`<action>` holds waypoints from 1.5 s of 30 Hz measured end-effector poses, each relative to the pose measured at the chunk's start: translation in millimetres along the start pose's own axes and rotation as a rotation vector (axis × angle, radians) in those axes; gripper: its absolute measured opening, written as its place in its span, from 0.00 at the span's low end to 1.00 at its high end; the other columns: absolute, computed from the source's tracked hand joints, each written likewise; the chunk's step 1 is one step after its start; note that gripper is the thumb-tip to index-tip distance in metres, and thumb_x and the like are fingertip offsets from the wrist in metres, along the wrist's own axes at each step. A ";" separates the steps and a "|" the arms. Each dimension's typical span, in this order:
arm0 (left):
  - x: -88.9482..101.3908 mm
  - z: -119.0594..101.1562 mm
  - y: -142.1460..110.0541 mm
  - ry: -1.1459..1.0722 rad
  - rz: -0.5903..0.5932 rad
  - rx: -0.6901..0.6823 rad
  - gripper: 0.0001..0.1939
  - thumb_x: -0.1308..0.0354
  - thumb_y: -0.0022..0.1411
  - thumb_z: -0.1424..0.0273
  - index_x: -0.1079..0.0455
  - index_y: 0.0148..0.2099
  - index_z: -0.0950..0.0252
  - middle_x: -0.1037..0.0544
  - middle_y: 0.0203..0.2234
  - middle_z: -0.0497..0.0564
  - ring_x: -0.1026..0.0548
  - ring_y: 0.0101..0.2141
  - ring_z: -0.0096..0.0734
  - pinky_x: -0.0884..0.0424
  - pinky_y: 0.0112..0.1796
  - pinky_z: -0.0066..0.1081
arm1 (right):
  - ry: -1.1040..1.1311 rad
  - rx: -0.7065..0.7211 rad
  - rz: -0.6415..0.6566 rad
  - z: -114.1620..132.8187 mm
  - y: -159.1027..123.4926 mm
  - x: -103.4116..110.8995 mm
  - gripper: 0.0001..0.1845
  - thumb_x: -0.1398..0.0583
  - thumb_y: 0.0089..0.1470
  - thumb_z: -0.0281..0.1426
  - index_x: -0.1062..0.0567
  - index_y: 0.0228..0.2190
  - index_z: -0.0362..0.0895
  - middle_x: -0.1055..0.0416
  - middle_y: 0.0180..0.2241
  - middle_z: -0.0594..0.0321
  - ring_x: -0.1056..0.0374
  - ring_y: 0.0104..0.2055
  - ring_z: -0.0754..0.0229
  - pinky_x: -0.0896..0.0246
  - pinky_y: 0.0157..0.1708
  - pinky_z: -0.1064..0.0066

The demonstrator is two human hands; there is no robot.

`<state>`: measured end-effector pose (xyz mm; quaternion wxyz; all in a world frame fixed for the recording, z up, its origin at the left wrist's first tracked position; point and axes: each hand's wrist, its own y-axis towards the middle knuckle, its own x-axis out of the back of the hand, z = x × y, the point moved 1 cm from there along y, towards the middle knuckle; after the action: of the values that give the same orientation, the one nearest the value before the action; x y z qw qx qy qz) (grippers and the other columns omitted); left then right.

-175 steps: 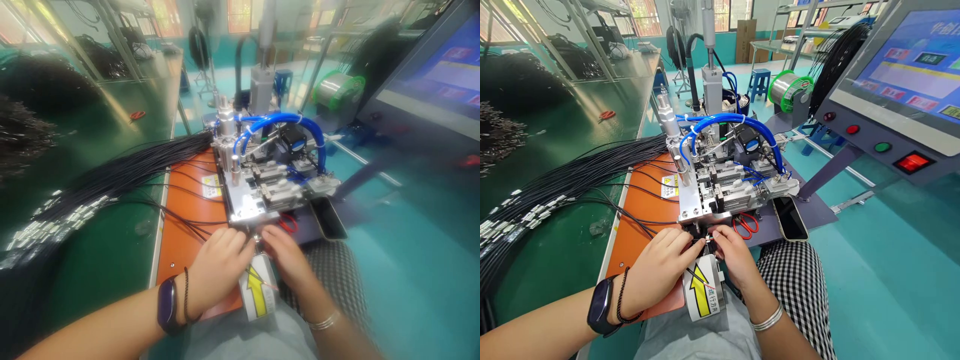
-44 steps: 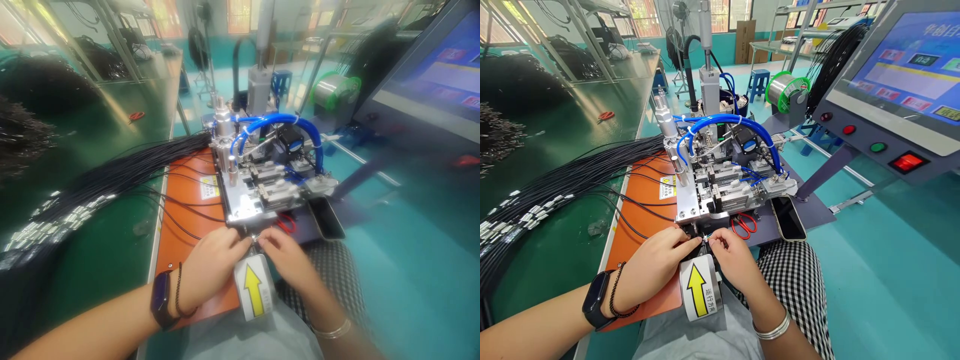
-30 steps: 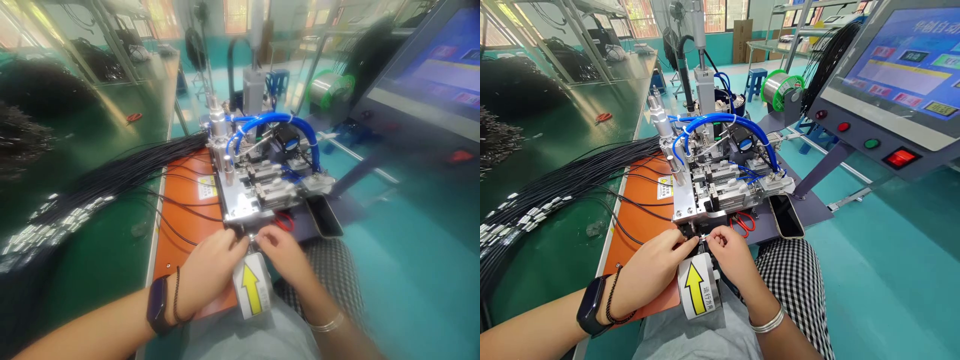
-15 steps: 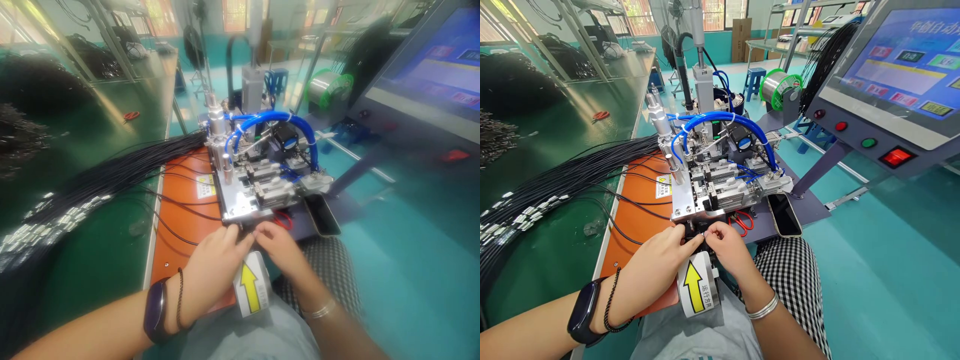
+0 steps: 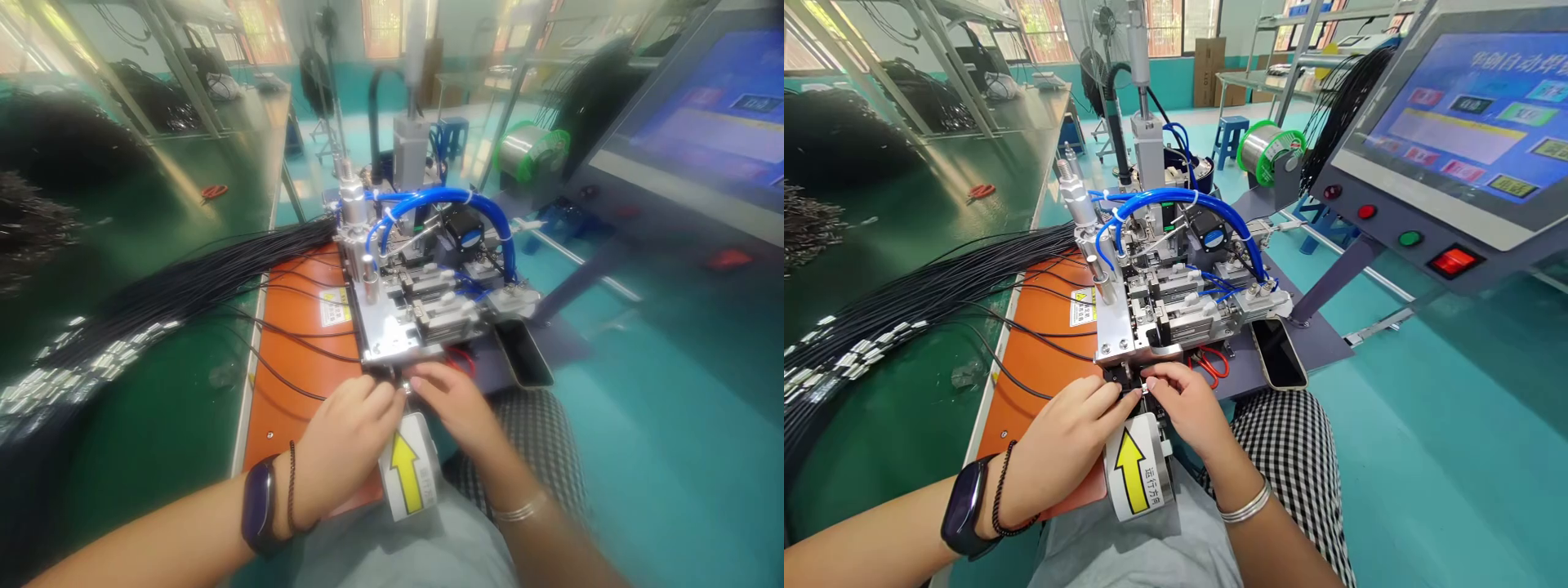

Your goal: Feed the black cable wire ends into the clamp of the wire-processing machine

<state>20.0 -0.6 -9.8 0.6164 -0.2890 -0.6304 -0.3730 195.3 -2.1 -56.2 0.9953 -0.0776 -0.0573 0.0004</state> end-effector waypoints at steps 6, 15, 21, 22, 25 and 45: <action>1.3 0.3 -0.5 -0.006 -0.004 -0.017 0.13 0.52 0.63 0.78 0.35 0.50 0.69 0.32 0.32 0.51 0.37 0.33 0.36 0.33 0.33 0.36 | -0.011 0.001 0.028 5.8 1.0 -2.6 0.10 0.42 0.51 0.32 0.22 0.34 0.44 0.23 0.38 0.59 0.29 0.41 0.56 0.37 0.44 0.66; 9.8 -2.3 -1.2 0.020 0.230 0.154 0.10 0.52 0.55 0.83 0.36 0.36 0.65 0.32 0.29 0.51 0.33 0.29 0.38 0.32 0.29 0.36 | -0.138 -0.134 -0.011 7.1 1.8 -4.3 0.06 0.44 0.49 0.31 0.31 0.23 0.43 0.35 0.21 0.68 0.41 0.24 0.64 0.47 0.26 0.73; 12.3 -6.8 -6.5 0.139 0.249 0.210 0.11 0.53 0.54 0.84 0.34 0.34 0.67 0.31 0.29 0.54 0.31 0.31 0.40 0.33 0.29 0.37 | -0.098 -0.140 0.021 3.8 2.9 -6.1 0.10 0.45 0.50 0.33 0.33 0.20 0.43 0.37 0.21 0.68 0.40 0.26 0.63 0.46 0.27 0.73; 12.6 -6.6 -7.3 0.160 0.239 0.206 0.11 0.53 0.55 0.84 0.33 0.35 0.67 0.30 0.30 0.55 0.31 0.32 0.41 0.33 0.30 0.38 | -0.090 -0.138 0.017 2.8 2.8 -6.6 0.10 0.45 0.50 0.33 0.32 0.20 0.43 0.36 0.21 0.68 0.40 0.27 0.62 0.45 0.27 0.73; 14.8 -7.6 -9.3 0.216 0.238 0.181 0.12 0.52 0.55 0.83 0.30 0.37 0.69 0.29 0.31 0.57 0.31 0.33 0.43 0.33 0.32 0.39 | -0.069 -0.136 -0.013 -1.5 1.5 -5.8 0.10 0.45 0.51 0.34 0.31 0.22 0.43 0.35 0.23 0.67 0.39 0.29 0.62 0.45 0.29 0.73; 7.1 -12.3 -20.3 0.148 0.299 0.303 0.24 0.50 0.51 0.85 0.32 0.51 0.72 0.24 0.39 0.63 0.25 0.35 0.43 0.30 0.33 0.38 | -0.038 -0.261 0.311 -69.9 -55.9 70.8 0.19 0.37 0.39 0.52 0.23 0.25 0.50 0.32 0.22 0.63 0.33 0.27 0.55 0.40 0.29 0.64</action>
<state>9.7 -22.7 -5.6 0.7458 -0.2552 -0.5824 -0.1986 273.1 -67.4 -108.1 0.9636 -0.2136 -0.0630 0.1481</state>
